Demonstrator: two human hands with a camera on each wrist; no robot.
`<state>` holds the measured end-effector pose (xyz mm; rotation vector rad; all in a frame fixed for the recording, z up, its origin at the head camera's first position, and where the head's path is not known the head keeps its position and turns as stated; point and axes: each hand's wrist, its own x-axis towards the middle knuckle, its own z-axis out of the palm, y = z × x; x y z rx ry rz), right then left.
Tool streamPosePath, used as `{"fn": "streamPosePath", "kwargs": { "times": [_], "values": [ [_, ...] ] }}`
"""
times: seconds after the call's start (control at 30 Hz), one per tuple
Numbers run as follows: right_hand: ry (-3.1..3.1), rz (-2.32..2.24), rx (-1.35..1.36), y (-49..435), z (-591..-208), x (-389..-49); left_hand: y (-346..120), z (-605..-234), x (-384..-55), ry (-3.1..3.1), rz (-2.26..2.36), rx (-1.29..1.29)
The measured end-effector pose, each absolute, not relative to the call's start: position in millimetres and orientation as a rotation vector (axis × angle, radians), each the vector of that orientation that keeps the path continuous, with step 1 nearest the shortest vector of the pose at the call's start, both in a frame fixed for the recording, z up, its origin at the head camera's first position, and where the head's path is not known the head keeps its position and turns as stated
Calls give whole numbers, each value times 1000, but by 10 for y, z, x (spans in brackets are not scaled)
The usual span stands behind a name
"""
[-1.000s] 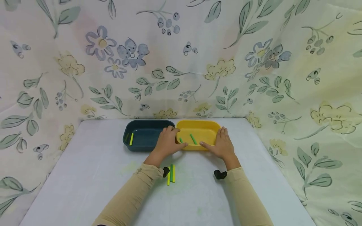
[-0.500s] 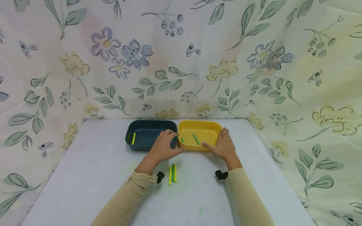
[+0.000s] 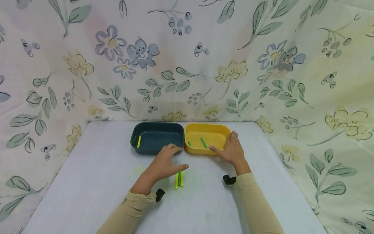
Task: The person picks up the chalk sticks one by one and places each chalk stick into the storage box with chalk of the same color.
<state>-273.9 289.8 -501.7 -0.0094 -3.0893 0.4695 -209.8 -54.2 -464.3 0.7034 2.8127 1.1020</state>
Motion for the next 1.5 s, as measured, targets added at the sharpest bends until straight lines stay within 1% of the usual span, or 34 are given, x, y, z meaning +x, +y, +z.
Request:
{"fn": "streamPosePath", "kwargs": {
  "times": [0.37,0.7,0.97,1.3,1.5],
  "values": [
    [-3087,472,-8,2899,-5018,-2724,-658,-4893,-1918,2645,1161,682],
    [-3086,442,-6,2928,-5079,-2731,-672,-5050,-1898,2565,1185,701],
    [-3082,453,0,2912,-5052,-2732,-686,-5150,-1874,2612,1092,724],
    [-3086,458,-8,2893,-5021,-2731,-714,-5222,-1886,2685,993,794],
    [-3089,469,-8,2890,-5008,-2721,-715,-5228,-1884,2687,1001,791]
  ]
}}
